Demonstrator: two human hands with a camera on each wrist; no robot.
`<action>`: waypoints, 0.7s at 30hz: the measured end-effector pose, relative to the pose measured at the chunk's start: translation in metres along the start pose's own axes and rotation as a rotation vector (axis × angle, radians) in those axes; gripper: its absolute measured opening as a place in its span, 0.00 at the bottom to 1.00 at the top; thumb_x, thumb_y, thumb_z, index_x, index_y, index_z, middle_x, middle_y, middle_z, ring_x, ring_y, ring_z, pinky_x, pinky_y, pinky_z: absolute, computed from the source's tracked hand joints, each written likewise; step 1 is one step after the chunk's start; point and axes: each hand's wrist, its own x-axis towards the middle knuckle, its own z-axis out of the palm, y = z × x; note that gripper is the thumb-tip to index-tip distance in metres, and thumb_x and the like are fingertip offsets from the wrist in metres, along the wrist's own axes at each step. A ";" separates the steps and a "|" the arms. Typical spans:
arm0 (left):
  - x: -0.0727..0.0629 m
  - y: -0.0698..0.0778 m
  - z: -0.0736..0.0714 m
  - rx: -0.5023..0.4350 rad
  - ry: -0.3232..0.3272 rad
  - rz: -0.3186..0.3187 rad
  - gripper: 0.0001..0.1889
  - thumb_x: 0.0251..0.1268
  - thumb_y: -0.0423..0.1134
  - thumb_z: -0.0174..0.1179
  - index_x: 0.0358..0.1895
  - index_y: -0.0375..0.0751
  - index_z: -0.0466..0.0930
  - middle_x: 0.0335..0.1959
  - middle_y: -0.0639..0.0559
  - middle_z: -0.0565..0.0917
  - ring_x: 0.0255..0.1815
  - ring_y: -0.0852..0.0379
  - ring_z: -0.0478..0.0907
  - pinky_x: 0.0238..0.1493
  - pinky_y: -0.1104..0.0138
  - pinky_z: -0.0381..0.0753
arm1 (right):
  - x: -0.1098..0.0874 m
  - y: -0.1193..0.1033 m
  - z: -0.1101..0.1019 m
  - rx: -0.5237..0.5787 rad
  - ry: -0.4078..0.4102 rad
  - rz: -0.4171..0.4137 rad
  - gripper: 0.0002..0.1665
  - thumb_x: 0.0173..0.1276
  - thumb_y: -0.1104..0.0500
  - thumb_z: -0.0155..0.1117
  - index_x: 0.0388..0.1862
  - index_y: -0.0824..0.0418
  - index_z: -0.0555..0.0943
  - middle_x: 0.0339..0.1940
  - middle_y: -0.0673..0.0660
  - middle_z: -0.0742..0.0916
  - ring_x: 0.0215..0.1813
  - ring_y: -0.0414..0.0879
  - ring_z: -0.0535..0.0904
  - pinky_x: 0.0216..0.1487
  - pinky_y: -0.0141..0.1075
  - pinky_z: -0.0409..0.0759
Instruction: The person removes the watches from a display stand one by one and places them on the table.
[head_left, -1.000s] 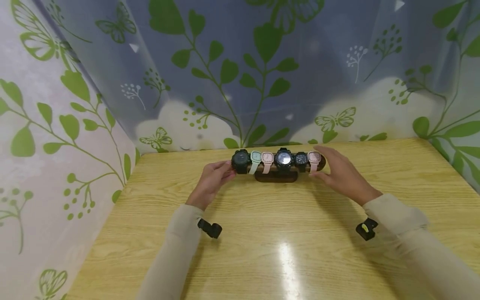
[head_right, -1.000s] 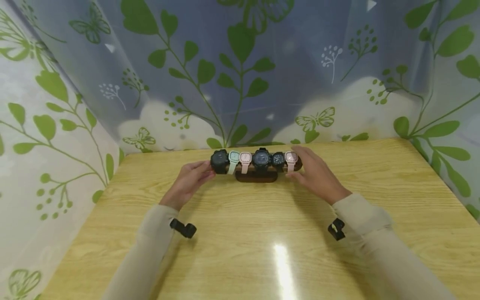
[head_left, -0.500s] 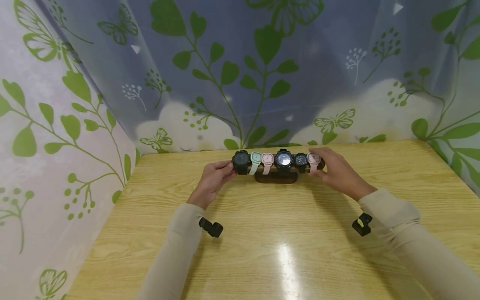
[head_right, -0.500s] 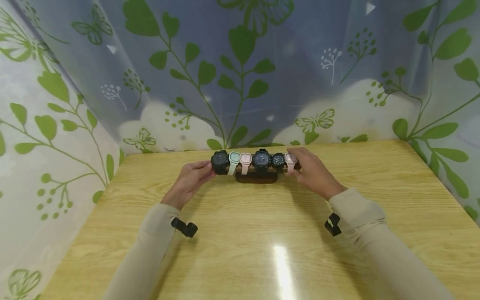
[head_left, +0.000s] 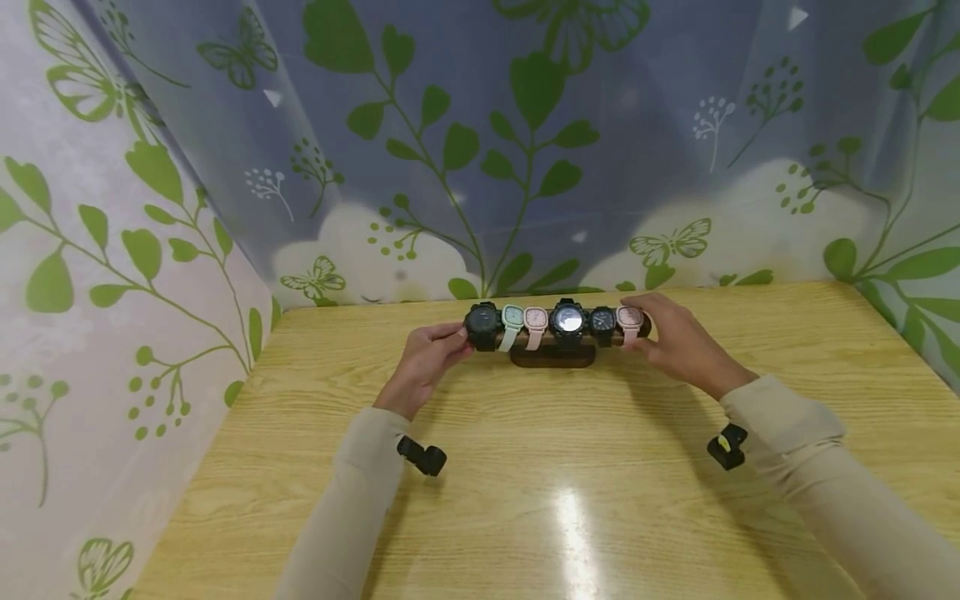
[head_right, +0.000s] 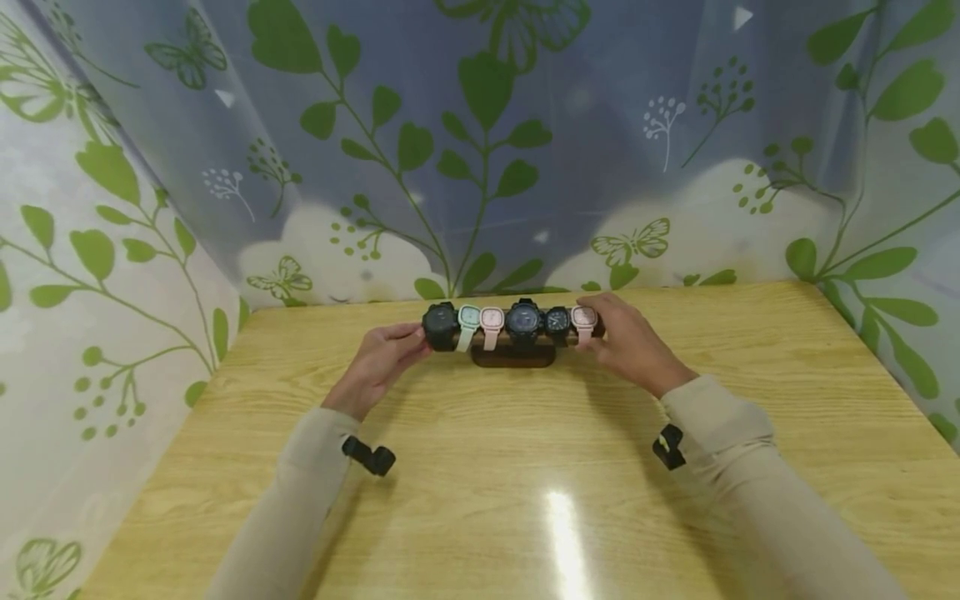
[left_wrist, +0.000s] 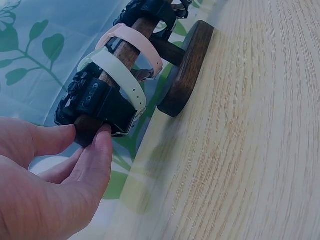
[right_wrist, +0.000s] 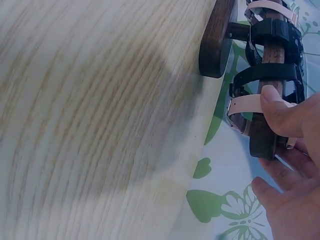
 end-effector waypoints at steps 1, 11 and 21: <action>0.000 0.000 0.000 0.000 0.002 -0.001 0.21 0.76 0.27 0.55 0.68 0.25 0.72 0.65 0.33 0.75 0.49 0.53 0.83 0.56 0.67 0.83 | 0.001 0.000 -0.001 -0.002 -0.008 0.000 0.37 0.67 0.68 0.71 0.71 0.75 0.67 0.68 0.73 0.72 0.68 0.70 0.68 0.65 0.64 0.72; -0.002 0.002 -0.001 0.012 0.001 -0.003 0.21 0.77 0.27 0.55 0.68 0.24 0.71 0.65 0.31 0.75 0.50 0.52 0.83 0.61 0.63 0.81 | 0.010 -0.002 -0.008 0.022 -0.115 -0.009 0.39 0.68 0.68 0.70 0.74 0.74 0.65 0.71 0.74 0.70 0.71 0.70 0.65 0.68 0.64 0.69; -0.002 0.000 -0.001 0.019 -0.004 0.006 0.21 0.77 0.26 0.54 0.68 0.24 0.70 0.66 0.32 0.74 0.55 0.48 0.82 0.58 0.66 0.82 | 0.009 0.003 -0.013 0.039 -0.096 0.022 0.37 0.66 0.68 0.72 0.70 0.76 0.68 0.68 0.75 0.73 0.69 0.71 0.67 0.68 0.65 0.68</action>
